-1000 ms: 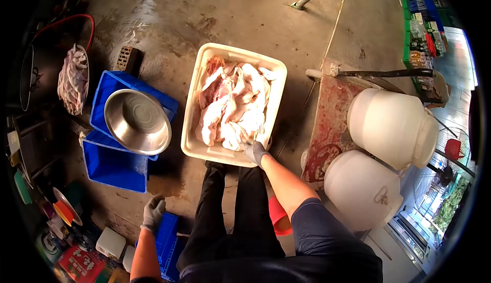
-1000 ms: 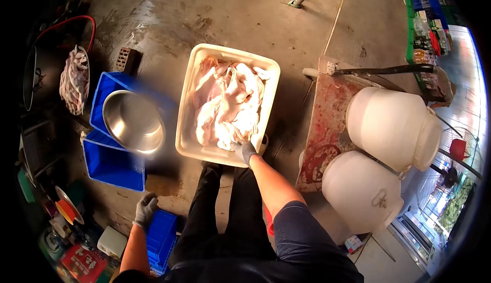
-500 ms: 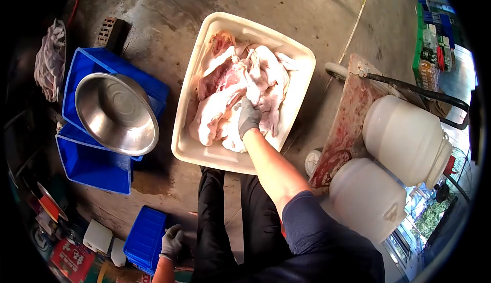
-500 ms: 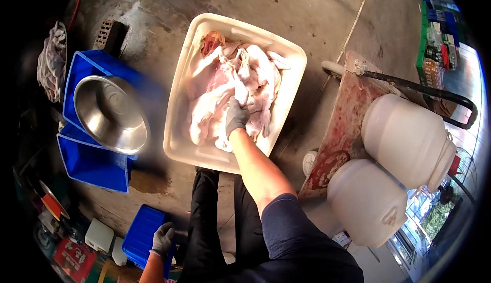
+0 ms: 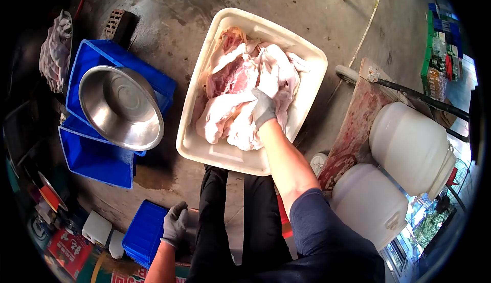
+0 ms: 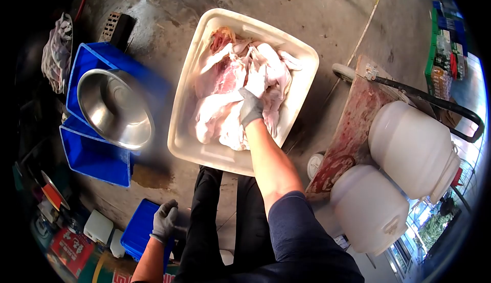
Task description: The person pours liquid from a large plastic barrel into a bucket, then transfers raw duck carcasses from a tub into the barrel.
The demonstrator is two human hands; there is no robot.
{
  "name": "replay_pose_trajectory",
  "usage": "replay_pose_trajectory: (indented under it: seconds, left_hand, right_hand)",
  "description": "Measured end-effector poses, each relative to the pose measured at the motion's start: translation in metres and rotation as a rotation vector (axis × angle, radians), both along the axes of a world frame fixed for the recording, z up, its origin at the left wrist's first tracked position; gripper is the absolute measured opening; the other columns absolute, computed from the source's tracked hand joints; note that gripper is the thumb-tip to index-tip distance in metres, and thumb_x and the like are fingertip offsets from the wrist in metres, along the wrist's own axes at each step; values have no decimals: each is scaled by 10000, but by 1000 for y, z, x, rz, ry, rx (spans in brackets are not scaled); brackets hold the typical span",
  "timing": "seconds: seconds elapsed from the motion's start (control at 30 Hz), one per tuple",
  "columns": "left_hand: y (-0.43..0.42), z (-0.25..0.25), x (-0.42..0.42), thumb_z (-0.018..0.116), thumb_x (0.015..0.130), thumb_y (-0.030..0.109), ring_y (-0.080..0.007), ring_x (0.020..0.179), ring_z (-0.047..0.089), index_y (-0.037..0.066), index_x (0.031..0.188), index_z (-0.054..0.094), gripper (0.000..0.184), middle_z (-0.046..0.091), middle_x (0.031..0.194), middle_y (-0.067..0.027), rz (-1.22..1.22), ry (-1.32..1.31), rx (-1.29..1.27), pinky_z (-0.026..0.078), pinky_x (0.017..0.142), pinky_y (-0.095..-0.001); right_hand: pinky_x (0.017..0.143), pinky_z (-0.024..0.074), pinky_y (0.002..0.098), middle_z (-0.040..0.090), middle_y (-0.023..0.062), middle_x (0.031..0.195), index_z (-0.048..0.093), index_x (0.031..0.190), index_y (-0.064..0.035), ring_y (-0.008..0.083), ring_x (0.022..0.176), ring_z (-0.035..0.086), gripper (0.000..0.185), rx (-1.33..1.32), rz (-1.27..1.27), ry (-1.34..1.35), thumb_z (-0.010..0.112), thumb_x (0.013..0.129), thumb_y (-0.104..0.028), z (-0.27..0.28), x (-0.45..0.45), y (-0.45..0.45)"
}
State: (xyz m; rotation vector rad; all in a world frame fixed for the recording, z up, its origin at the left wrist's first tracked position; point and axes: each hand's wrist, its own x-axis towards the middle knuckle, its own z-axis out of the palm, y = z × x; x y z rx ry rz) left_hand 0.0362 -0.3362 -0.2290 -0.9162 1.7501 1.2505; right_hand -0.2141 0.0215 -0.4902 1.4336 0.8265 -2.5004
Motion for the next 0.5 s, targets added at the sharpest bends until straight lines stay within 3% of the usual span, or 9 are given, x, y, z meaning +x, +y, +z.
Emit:
replay_pose_trajectory:
  seconds: [0.07,0.17,0.3,0.33,0.43,0.47,0.5]
  left_hand:
    - [14,-10,-18,631,953,99,-152,1091,618,-32,1258,599,334,675,1154,-83,70,15,28,468,981,-299]
    - [42,-41,-70,631,956,86,-154,1078,619,-35,1242,602,312,675,1149,-89,24,119,78,470,969,-288]
    - [80,-106,-139,619,953,94,-170,1153,592,-39,1328,535,407,628,1253,-151,-67,177,96,485,959,-295]
    - [92,-123,-154,648,919,110,-222,1187,595,-27,1331,536,449,616,1282,-179,-137,231,27,489,967,-329]
    - [110,-237,-160,677,828,139,-367,1289,522,-10,1377,499,595,566,1350,-230,-302,544,-65,425,1069,-405]
    - [121,-234,-186,655,829,153,-384,1304,497,-3,1409,463,631,560,1356,-226,-460,378,-99,396,1100,-409]
    - [129,-246,-194,655,814,155,-401,1270,516,11,1403,458,638,560,1345,-241,-578,481,-127,423,1068,-425]
  right_hand:
    - [874,516,370,668,102,981,627,1107,3,250,933,635,254,-220,-138,103,665,886,-115,47,44,6]
    - [972,470,408,638,95,938,608,1098,-17,254,1000,608,225,-104,-114,169,662,901,-111,125,109,20]
    - [1050,406,495,614,84,884,597,970,-65,262,1037,583,100,-9,-146,191,653,906,-118,157,202,51]
    - [1067,390,500,615,85,885,599,954,-67,269,1036,583,82,-11,-164,164,649,906,-111,177,208,51]
    - [1099,365,509,632,99,914,619,952,-61,301,1070,583,57,-23,-213,119,633,909,-96,204,228,64]
    - [1102,363,510,643,103,936,626,969,-58,308,1089,584,70,-2,-220,112,627,911,-96,210,231,65]
    - [1104,361,510,654,108,958,634,987,-54,315,1108,585,86,27,-232,106,622,913,-97,214,235,67]
